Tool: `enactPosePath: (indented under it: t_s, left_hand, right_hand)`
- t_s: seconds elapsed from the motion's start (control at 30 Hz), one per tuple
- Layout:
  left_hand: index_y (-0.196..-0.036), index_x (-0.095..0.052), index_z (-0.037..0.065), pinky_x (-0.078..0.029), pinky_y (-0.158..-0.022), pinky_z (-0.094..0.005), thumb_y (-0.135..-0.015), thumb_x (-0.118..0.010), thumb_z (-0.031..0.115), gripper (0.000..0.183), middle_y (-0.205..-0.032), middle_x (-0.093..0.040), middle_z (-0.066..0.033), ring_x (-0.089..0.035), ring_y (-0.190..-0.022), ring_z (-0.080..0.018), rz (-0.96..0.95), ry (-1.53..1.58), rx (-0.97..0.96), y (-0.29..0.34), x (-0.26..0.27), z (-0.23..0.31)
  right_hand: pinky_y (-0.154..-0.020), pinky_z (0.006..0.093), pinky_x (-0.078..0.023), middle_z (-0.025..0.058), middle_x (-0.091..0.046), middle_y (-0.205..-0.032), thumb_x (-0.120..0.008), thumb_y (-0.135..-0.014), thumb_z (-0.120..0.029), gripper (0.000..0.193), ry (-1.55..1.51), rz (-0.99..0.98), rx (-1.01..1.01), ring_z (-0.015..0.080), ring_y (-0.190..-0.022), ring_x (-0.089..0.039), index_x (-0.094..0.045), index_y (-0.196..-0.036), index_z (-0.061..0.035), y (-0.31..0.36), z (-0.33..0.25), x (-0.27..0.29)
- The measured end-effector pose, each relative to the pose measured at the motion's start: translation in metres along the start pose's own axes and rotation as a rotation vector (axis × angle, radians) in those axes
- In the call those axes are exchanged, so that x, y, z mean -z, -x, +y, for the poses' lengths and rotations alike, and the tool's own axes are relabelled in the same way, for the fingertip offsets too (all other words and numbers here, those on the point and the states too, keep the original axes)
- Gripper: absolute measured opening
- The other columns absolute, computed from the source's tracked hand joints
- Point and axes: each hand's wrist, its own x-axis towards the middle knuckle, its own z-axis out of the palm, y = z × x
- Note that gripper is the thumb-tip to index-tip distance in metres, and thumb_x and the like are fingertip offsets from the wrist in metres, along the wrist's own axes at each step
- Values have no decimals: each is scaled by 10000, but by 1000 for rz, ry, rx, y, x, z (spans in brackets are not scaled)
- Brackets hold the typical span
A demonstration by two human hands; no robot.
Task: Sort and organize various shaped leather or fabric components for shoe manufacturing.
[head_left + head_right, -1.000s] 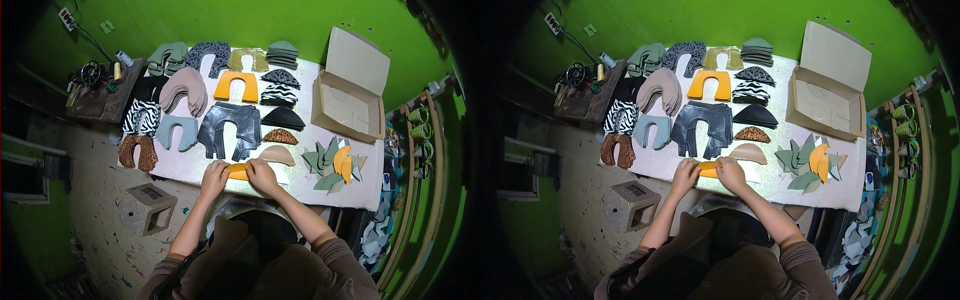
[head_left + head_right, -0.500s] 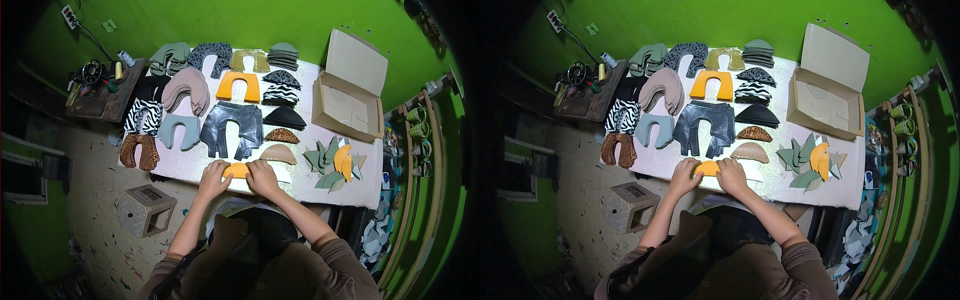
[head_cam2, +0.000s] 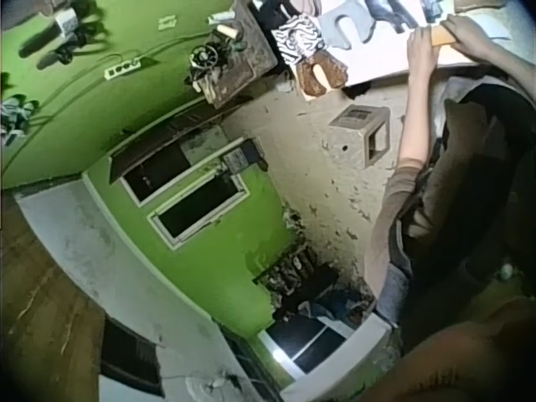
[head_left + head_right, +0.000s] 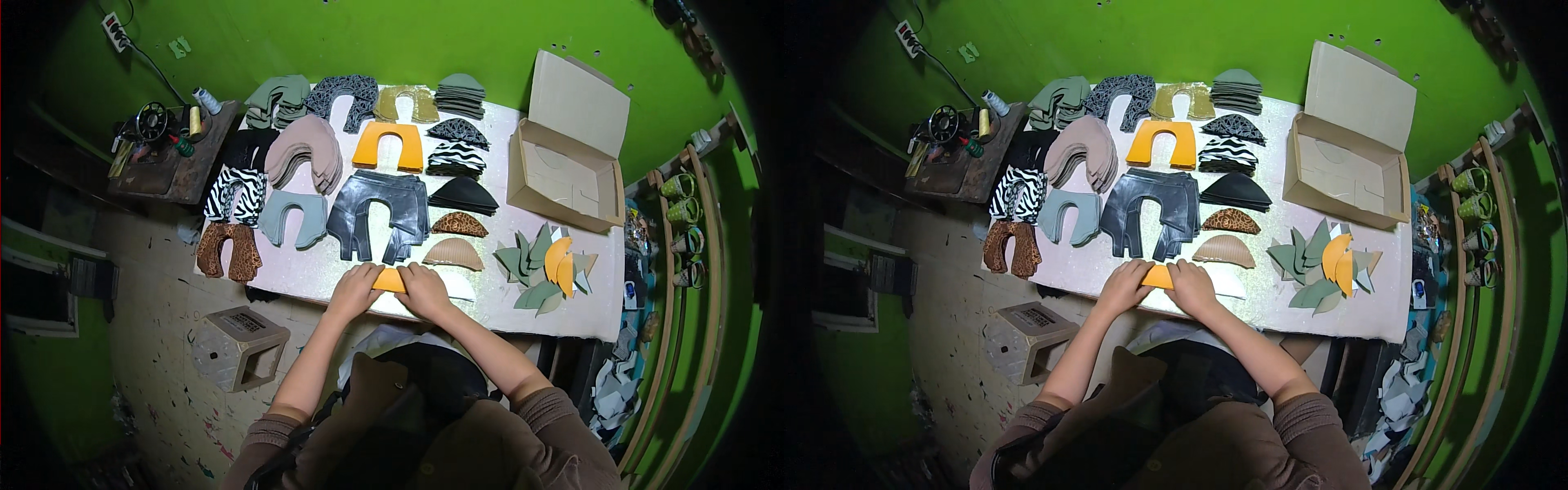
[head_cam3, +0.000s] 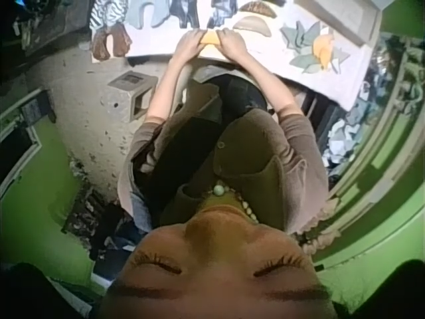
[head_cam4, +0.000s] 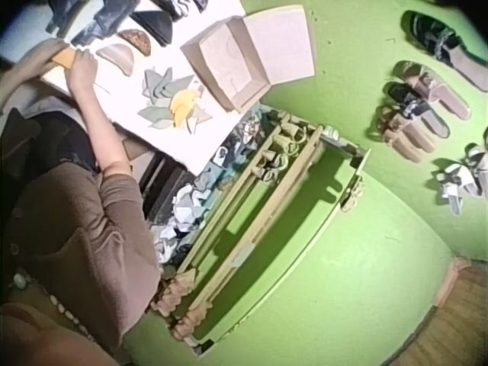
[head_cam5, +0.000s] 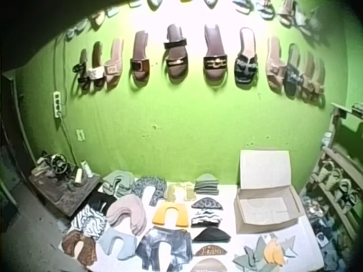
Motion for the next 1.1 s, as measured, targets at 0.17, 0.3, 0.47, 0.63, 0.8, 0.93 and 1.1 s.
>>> enactPosePath:
  t_s: [0.17, 0.3, 0.47, 0.63, 0.8, 0.93, 1.1]
  left_hand:
    - [-1177, -511, 60, -403, -878, -391, -706, -687, 251, 538, -1104, -523, -120, -501, -1041, -304, 52, -30, -17, 3, 4, 13]
    - [-1121, -551, 52, -377, -895, -411, -683, -657, 243, 489, -1141, -504, -143, -472, -1080, -315, 227, -114, -72, 3, 9, 33]
    - [-1048, -571, 51, -363, -901, -417, -704, -623, 173, 369, -1089, -530, -133, -485, -1045, -319, 281, -43, -141, -22, -2, 70]
    - [-1015, -592, 57, -397, -834, -377, -745, -604, 157, 288, -987, -559, -96, -527, -954, -270, 178, 22, -342, -65, -29, 123]
    - [-1011, -593, 60, -400, -845, -379, -778, -584, 144, 248, -989, -560, -95, -524, -958, -272, 124, 46, -405, -103, -63, 172]
    - [-1008, -588, 75, -406, -823, -382, -789, -573, 138, 229, -993, -555, -90, -523, -942, -282, 82, 61, -394, -129, -88, 215]
    - [-1022, -583, 72, -406, -821, -373, -801, -564, 147, 234, -1000, -555, -92, -524, -943, -281, 56, 65, -294, -144, -120, 249]
  right_hand:
    - [-762, 386, -420, 125, -529, -948, -722, -653, -289, 600, 84, 139, 59, 287, -894, -510, -513, -1140, -7, 3, -4, 2]
    - [-805, 380, -392, 113, -527, -984, -658, -728, -232, 467, 7, 261, 121, 278, -956, -495, -545, -1133, -30, 15, -4, 18]
    - [-778, 380, -405, 85, -562, -856, -620, -759, -156, 134, -87, 405, 112, 272, -876, -533, -600, -845, -56, 42, 26, 44]
    - [-693, 373, -423, 63, -581, -741, -648, -768, -196, 150, -147, 497, -80, 262, -770, -557, -610, -723, -59, 79, 78, 80]
    - [-748, 373, -409, 53, -585, -851, -624, -773, -174, 117, 43, 642, -161, 252, -869, -537, -629, -815, -65, 109, 147, 120]
    - [-862, 412, -375, 86, -555, -1000, -595, -736, -94, 185, 352, 413, -86, 268, -1037, -481, -621, -918, -75, 119, 213, 155]
    - [-1014, 482, -287, 104, -538, -1042, -548, -740, -62, 263, 406, 121, -147, 269, -1087, -466, -579, -999, -89, 138, 261, 169]
